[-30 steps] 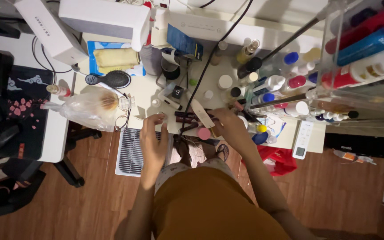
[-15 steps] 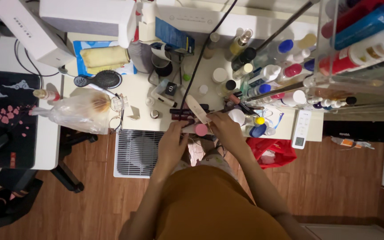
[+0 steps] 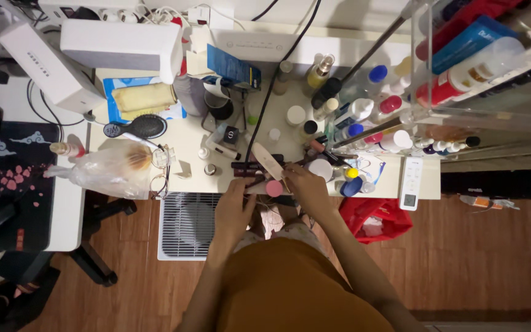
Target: The person organizes various skincare and beauty products on a vanity and in a clear acrylic shelf, moving bottles, tubes, and small jars into the shelf and rearranging items on the surface.
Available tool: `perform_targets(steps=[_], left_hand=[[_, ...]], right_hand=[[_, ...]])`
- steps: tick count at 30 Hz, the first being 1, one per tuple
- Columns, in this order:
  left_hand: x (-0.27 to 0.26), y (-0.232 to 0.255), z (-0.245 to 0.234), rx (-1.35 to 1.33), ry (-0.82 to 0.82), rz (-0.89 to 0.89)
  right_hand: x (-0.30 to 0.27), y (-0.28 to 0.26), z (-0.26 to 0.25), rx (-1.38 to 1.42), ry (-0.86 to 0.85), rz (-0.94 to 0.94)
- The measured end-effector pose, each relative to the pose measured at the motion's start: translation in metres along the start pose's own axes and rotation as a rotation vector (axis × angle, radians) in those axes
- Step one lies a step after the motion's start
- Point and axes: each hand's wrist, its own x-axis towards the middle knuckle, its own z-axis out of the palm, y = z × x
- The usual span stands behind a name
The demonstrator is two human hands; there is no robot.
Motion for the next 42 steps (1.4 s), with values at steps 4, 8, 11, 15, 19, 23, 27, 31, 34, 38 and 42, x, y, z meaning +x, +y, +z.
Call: perform_targets(steps=[4,8,11,15,19,23,27,31,34,38,42], left_hand=[[0.000,0.006,-0.001,-0.047,0.022,0.002],[0.000,0.006,-0.002,-0.032,0.014,0.018],[0.000,0.006,-0.004,-0.025,0.067,0.032],[0.008,0.007,-0.007,-0.014,0.165,0.061],[0.016,0.019,-0.013,-0.082,0.216,0.174],[0.027,0.035,-0.012,-0.188,0.178,0.196],[0.028,0.051,-0.007,-0.478,-0.033,0.056],[0.027,0.059,0.003,-0.529,-0.160,-0.019],[0.021,0.073,0.007,-0.605,-0.374,-0.192],[0.014,0.096,0.025,-0.651,-0.550,-0.049],[0.008,0.118,0.053,-0.628,-0.586,0.011]], right_hand=[[0.002,-0.002,0.001,0.043,0.024,-0.031],[0.002,-0.005,0.003,0.017,0.067,-0.051],[0.002,-0.006,-0.005,0.025,0.235,-0.067],[0.005,-0.012,-0.030,0.083,0.448,0.010],[-0.001,-0.019,-0.073,0.193,0.507,0.057],[-0.011,-0.018,-0.112,0.341,0.560,0.096],[-0.018,-0.014,-0.143,0.578,0.489,0.240],[-0.029,-0.007,-0.164,0.723,0.498,0.386],[-0.039,0.001,-0.178,0.790,0.543,0.375],[-0.056,0.006,-0.192,0.916,0.489,0.411],[-0.070,0.019,-0.208,0.968,0.428,0.428]])
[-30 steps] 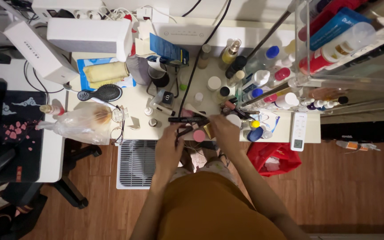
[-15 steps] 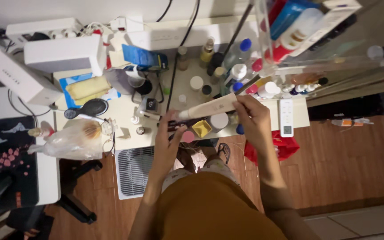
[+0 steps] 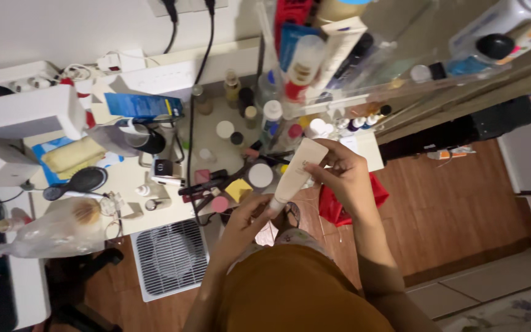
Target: The person organizes various skincare and beauty products on a vanity and in a clear acrylic shelf, moving bottles, tubes, and small jars into the shelf and rearranging items on the surface.
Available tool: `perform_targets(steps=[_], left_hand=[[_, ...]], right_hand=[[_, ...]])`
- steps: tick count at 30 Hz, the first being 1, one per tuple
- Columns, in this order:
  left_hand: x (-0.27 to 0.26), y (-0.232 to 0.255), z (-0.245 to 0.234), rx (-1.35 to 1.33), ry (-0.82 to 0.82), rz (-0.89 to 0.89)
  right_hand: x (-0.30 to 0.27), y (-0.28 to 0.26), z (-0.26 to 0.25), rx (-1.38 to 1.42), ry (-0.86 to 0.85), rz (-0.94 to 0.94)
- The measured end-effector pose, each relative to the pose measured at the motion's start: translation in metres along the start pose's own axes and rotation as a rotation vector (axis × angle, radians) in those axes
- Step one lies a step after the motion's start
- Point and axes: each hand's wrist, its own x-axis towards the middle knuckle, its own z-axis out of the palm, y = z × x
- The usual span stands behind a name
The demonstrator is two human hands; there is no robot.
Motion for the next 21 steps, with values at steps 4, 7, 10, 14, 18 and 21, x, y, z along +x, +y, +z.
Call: perform_targets(steps=[4,7,10,14,18,21], left_hand=[[0.008,0.007,0.028,-0.054,-0.025,-0.021],[0.013,0.012,0.044,-0.068,-0.028,-0.079],[0.020,0.014,0.060,-0.017,-0.023,0.079],[0.027,0.021,0.086,-0.071,-0.021,-0.026],[0.028,0.021,0.111,-0.167,0.037,-0.189],[0.034,0.011,0.119,-0.037,0.086,0.012]], right_hand=[[-0.003,0.009,-0.028,0.006,0.073,-0.023],[-0.003,0.015,-0.048,-0.008,0.089,-0.016],[-0.002,0.022,-0.067,-0.008,0.099,-0.028],[0.002,0.035,-0.083,0.073,0.082,-0.096],[-0.006,0.036,-0.105,-0.013,0.041,-0.102],[-0.010,0.030,-0.131,0.106,-0.106,-0.125]])
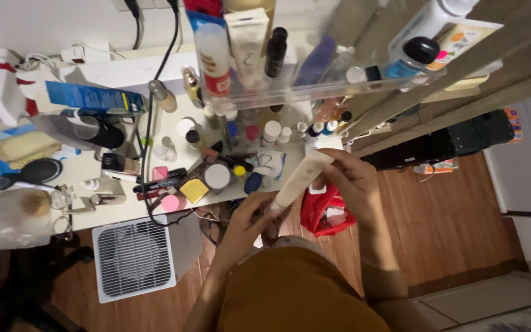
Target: The person organizes various skincare and beauty products on a vanity and in a clear acrylic shelf, moving bottles, tubes, and small jars into the shelf and rearranging items on the surface.
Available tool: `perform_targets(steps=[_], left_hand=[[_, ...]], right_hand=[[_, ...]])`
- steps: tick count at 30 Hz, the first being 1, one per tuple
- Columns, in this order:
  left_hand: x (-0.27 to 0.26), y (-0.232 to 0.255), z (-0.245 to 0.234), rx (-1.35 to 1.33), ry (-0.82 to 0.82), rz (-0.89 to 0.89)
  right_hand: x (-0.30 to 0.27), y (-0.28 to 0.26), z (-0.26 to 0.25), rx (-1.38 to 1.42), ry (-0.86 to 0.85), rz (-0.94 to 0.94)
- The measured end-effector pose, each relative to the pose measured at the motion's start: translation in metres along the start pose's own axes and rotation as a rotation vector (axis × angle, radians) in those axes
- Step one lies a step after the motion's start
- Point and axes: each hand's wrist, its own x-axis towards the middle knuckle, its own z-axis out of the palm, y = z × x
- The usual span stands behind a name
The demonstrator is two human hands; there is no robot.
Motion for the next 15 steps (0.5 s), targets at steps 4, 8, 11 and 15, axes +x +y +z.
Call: perform_targets(steps=[4,8,11,15], left_hand=[[0.002,-0.015,0.014,0.131,0.054,0.125],[0.005,-0.030,0.030,0.120,0.043,0.044],[0.004,-0.040,0.042,0.187,0.048,0.204],[-0.002,-0.053,0.050,0.117,0.122,0.015]], right_hand=[[-0.004,0.000,-0.024,-0.282,-0.056,-0.087],[-0.016,0.009,-0.027,-0.378,0.035,-0.150],[-0.022,0.010,-0.033,-0.392,0.120,-0.209],[-0.024,-0.021,-0.060,-0.423,0.269,-0.353]])
